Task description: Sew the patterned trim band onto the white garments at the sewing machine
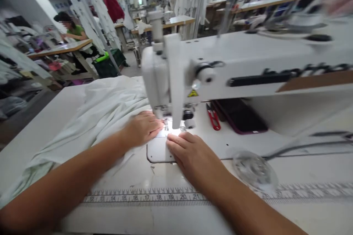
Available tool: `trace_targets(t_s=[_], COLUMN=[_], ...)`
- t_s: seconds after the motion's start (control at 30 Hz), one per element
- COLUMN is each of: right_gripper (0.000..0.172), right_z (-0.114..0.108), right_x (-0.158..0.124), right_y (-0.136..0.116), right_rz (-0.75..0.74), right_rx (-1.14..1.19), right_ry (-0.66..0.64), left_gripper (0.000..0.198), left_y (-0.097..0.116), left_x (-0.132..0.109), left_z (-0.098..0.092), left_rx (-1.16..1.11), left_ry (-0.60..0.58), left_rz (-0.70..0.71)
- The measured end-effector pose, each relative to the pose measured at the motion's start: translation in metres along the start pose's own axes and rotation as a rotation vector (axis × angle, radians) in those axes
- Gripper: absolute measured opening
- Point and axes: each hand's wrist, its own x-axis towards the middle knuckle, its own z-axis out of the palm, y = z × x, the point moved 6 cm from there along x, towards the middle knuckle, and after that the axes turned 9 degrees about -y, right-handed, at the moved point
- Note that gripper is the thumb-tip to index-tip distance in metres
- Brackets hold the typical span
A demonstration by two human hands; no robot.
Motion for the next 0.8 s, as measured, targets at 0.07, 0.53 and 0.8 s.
trace_targets(t_s=[0.07, 0.53, 0.8], right_gripper=[0.027, 0.029, 0.043], right_z=[0.000, 0.001, 0.007], right_x=[0.001, -0.002, 0.000], right_y=[0.002, 0.005, -0.064], right_rz=[-0.024, -0.051, -0.223], right_rx=[-0.025, -0.037, 0.126], right_ry=[0.006, 0.003, -0.133], left_gripper=[0.016, 0.073, 0.025], left_y=[-0.001, 0.040, 0.143], left_x=[0.000, -0.089, -0.171], left_z=[0.003, -0.041, -0.081], left_rx=[-0.003, -0.205, -0.482], left_ry=[-0.035, -0.221, 0.086], left_rz=[-0.009, -0.108, -0.411])
